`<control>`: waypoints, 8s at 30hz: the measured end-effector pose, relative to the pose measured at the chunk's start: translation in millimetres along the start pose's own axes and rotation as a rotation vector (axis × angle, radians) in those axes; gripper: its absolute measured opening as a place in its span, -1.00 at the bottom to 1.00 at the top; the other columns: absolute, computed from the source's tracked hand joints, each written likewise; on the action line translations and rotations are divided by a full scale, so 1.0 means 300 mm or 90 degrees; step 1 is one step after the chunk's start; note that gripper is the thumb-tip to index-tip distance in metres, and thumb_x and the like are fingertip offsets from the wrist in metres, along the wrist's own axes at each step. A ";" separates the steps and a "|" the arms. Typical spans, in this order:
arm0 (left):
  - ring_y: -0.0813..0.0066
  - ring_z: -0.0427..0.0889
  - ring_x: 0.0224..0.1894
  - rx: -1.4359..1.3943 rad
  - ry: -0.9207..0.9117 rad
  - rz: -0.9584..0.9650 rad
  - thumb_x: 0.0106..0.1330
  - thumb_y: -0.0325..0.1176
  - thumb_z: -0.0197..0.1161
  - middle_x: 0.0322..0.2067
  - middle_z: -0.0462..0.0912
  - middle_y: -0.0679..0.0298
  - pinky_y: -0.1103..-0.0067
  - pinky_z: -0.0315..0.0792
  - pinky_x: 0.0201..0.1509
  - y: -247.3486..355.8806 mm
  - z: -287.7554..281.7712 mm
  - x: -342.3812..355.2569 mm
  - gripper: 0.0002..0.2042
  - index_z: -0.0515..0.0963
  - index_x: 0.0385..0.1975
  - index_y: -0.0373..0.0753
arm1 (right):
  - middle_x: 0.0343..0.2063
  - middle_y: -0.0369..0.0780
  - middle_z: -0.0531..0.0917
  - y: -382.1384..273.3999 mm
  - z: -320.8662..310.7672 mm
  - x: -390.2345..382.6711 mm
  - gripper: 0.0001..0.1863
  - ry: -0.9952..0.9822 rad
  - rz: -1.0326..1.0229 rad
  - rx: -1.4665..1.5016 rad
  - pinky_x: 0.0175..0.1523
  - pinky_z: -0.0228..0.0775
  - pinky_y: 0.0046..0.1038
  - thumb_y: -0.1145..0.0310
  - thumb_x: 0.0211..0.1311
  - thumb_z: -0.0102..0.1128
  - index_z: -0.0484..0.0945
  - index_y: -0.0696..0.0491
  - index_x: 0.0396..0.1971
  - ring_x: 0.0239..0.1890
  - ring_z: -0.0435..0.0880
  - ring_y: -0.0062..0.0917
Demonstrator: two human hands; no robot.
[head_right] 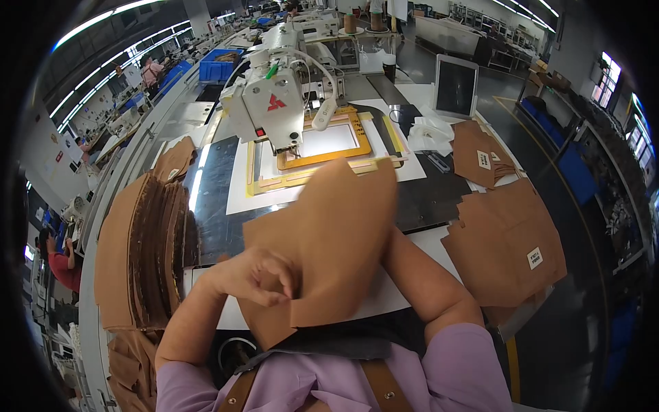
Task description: The recorder uses an industrial sewing machine to stitch panels of brown leather for bag production.
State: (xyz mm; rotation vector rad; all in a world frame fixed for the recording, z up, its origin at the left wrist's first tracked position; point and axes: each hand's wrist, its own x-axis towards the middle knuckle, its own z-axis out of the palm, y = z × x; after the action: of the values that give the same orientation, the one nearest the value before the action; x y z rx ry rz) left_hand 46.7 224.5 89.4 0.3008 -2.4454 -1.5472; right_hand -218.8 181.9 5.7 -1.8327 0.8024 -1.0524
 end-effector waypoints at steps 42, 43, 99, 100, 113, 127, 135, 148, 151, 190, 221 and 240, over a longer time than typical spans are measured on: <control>0.71 0.65 -0.49 0.081 0.601 -0.360 0.24 -0.31 0.48 -0.50 0.75 0.39 0.67 0.48 -0.35 -0.492 -0.379 0.107 -0.85 0.73 -0.32 -0.23 | -0.54 -0.30 0.66 0.095 -0.471 0.002 -0.70 0.238 0.350 -0.419 -0.25 0.43 -0.46 0.11 0.17 0.37 0.64 0.05 -0.50 -0.43 0.61 -0.53; 0.69 0.66 -0.49 0.198 0.580 -0.364 0.20 -0.26 0.50 -0.50 0.75 0.41 0.63 0.50 -0.32 -0.522 -0.402 0.113 -0.84 0.75 -0.35 -0.19 | -0.52 -0.31 0.69 0.112 -0.489 0.023 -0.70 0.231 0.379 -0.447 -0.23 0.45 -0.45 0.08 0.15 0.37 0.66 0.03 -0.50 -0.41 0.64 -0.52; 0.59 0.59 -0.30 0.196 0.539 -0.524 0.17 -0.31 0.42 -0.36 0.62 0.28 0.55 0.45 -0.15 -0.654 -0.633 0.238 -0.81 0.69 -0.40 -0.33 | -0.37 -0.22 0.65 0.348 -0.692 0.229 -0.75 0.208 0.200 -0.470 -0.12 0.47 -0.35 0.19 0.17 0.37 0.63 0.05 -0.50 -0.29 0.64 -0.38; 0.56 0.59 -0.21 0.216 0.588 -0.489 0.17 -0.45 0.34 -0.30 0.62 0.28 0.55 0.45 -0.09 -0.701 -0.657 0.231 -0.83 0.66 -0.28 -0.36 | -0.32 -0.22 0.67 0.359 -0.702 0.255 -0.75 0.206 0.204 -0.493 -0.10 0.48 -0.33 0.17 0.18 0.37 0.64 0.04 -0.49 -0.25 0.66 -0.36; 0.31 0.62 0.00 0.570 0.499 -0.443 0.20 -0.49 0.25 -0.12 0.66 0.10 0.45 0.47 0.09 -0.873 -0.870 0.322 -0.66 0.59 0.00 -0.40 | -0.29 -0.19 0.77 0.556 -0.868 0.694 -0.73 0.269 0.300 -0.665 0.03 0.54 -0.24 0.07 0.22 0.33 0.71 -0.05 -0.26 -0.14 0.75 -0.25; 0.22 0.62 0.01 0.956 0.310 -0.317 0.22 -0.44 0.26 -0.06 0.66 0.03 0.40 0.46 0.13 -0.931 -0.886 0.035 -0.61 0.57 0.05 -0.42 | -0.30 -0.02 0.76 0.442 -0.786 0.605 -0.79 0.380 0.028 -0.586 -0.04 0.58 -0.24 0.25 0.18 0.35 0.75 0.04 -0.25 -0.19 0.75 -0.13; 0.04 0.26 0.45 0.536 0.419 -0.330 0.37 0.15 0.18 0.39 0.31 -0.09 0.16 0.05 0.51 -0.531 -0.494 0.082 -0.25 0.33 0.36 -0.36 | 0.33 0.08 0.39 0.256 -0.659 0.092 -0.29 0.073 0.252 -0.695 0.46 0.17 -0.15 -0.03 0.47 0.05 0.30 0.27 0.35 0.42 0.32 -0.13; 0.09 0.08 0.56 0.733 0.291 -0.419 0.41 0.40 -0.26 0.48 0.16 -0.08 0.07 -0.35 0.59 -0.544 -0.411 0.099 -0.07 0.09 0.49 -0.36 | 0.48 0.00 0.20 0.302 -0.672 0.093 -0.24 0.031 0.273 -0.820 0.57 -0.06 -0.07 -0.08 0.55 -0.18 0.19 0.28 0.42 0.57 0.04 -0.25; 0.09 0.10 0.55 0.739 0.289 -0.415 0.41 0.39 -0.24 0.47 0.18 -0.08 0.06 -0.34 0.59 -0.528 -0.403 0.090 -0.08 0.10 0.49 -0.36 | 0.47 0.00 0.20 0.279 -0.659 0.067 -0.25 0.038 0.269 -0.799 0.57 -0.06 -0.05 -0.06 0.55 -0.17 0.20 0.30 0.42 0.56 0.05 -0.25; 0.15 0.20 0.52 0.695 0.316 -0.387 0.37 0.30 0.02 0.44 0.26 -0.01 0.13 -0.17 0.58 -0.497 -0.333 0.018 -0.15 0.21 0.46 -0.28 | 0.41 -0.12 0.39 0.184 -0.588 -0.088 -0.36 0.038 0.210 -0.871 0.56 -0.15 0.06 0.04 0.45 -0.04 0.31 0.03 0.42 0.52 0.20 -0.17; 0.05 0.26 0.49 0.723 0.324 -0.336 0.34 0.16 0.11 0.38 0.40 0.01 0.10 -0.15 0.57 -0.495 -0.348 0.034 -0.24 0.35 0.39 -0.31 | 0.26 -0.12 0.54 0.195 -0.601 -0.116 -0.40 0.198 0.110 -0.836 0.46 0.10 0.07 -0.04 0.41 0.12 0.49 0.10 0.24 0.42 0.36 -0.15; 0.10 0.30 0.48 0.738 0.338 -0.350 0.34 0.06 0.18 0.34 0.45 0.01 0.13 -0.18 0.58 -0.477 -0.344 0.027 -0.32 0.41 0.34 -0.31 | 0.06 -0.24 0.70 0.209 -0.587 -0.113 -0.52 0.201 0.108 -0.912 0.46 0.13 -0.01 -0.02 0.38 0.17 0.63 0.06 0.06 0.25 0.54 -0.33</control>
State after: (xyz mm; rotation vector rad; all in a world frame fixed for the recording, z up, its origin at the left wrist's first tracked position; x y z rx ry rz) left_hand 77.2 73.3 3.4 1.4195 -2.5634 0.1049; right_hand -397.7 120.3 -12.5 -2.6136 2.2408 -0.6188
